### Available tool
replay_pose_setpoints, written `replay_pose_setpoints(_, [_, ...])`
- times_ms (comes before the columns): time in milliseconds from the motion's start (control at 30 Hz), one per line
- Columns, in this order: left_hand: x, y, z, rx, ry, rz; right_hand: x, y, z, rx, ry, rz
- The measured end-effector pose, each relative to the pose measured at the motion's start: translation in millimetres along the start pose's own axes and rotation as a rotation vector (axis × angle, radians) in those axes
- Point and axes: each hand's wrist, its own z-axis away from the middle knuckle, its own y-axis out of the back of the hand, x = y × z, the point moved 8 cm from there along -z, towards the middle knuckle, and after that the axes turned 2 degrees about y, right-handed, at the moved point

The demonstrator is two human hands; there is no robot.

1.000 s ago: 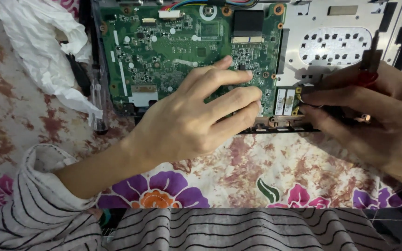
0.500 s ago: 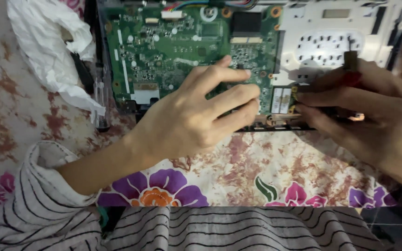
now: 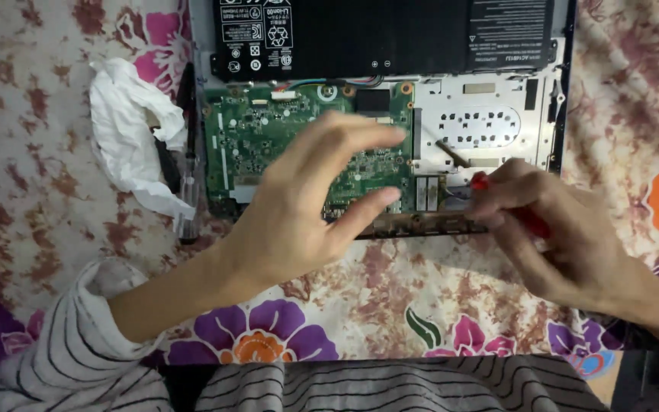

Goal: Using a precision screwdriver to fasten or remove screws on a laptop motherboard and adjusting internal hardware components.

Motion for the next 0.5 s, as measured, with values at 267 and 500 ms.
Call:
replay_pose_setpoints(267, [-10.5, -17.2, -23.2, -0.102, 0.484, 0.630, 8.3, -17.0, 0.7, 0.014, -0.256, -0.449])
replay_pose_setpoints(500, [-22.3, -23.8, -16.5, -0.049, 0.508, 0.776, 9.4, -13.9, 12.2, 0.042, -0.091, -0.256])
